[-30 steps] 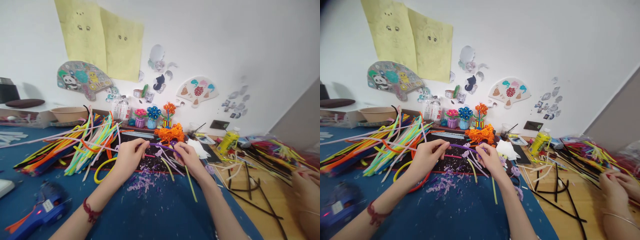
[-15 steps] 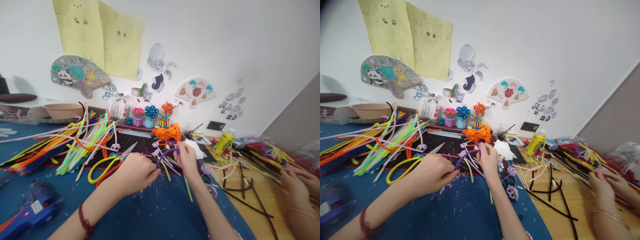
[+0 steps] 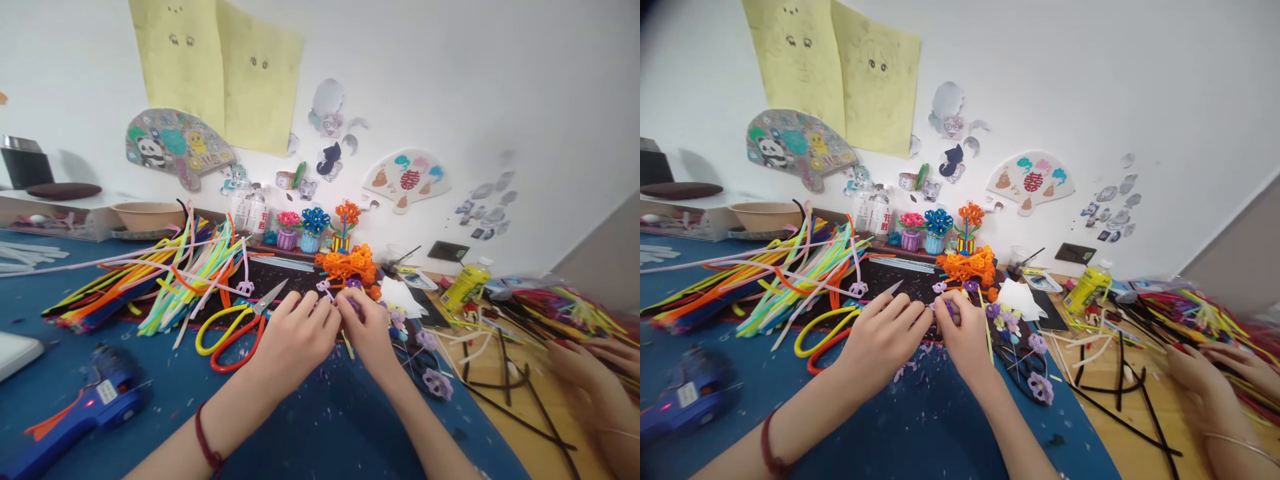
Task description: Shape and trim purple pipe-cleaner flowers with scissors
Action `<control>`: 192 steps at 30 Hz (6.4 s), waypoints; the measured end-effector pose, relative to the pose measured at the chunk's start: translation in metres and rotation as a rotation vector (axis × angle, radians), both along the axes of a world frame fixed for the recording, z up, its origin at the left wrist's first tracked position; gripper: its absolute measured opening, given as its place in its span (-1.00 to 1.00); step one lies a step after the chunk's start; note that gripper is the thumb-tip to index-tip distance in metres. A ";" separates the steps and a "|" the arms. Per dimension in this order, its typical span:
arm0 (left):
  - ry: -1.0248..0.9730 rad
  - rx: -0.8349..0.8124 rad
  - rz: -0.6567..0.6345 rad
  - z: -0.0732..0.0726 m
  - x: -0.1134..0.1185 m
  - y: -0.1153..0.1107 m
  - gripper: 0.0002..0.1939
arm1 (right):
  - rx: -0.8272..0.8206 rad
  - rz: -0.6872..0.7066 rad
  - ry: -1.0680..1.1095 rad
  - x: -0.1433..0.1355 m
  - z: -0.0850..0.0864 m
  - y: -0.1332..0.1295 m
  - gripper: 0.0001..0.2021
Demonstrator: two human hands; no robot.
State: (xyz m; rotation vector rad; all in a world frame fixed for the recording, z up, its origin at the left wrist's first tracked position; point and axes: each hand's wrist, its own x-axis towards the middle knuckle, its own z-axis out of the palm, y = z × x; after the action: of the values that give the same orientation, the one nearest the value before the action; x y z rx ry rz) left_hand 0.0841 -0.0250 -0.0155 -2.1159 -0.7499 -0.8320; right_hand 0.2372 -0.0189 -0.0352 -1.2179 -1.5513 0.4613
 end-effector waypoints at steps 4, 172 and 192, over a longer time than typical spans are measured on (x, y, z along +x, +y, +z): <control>0.003 -0.032 0.037 0.003 -0.005 0.006 -0.79 | -0.087 0.168 0.127 0.002 0.000 0.003 -0.73; -1.583 -1.344 -0.559 0.014 -0.033 0.045 -0.68 | -0.356 0.549 0.167 -0.001 0.004 -0.004 -0.81; -1.118 -1.336 -0.172 0.015 -0.044 0.045 -0.65 | -0.406 0.561 0.545 -0.004 -0.002 0.001 -0.73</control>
State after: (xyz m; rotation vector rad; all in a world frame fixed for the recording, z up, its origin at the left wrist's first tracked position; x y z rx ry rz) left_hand 0.0405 0.0201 -0.0007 -2.6573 -2.1696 -2.0551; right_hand 0.2334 -0.0180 -0.0372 -0.8182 -1.3275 1.4054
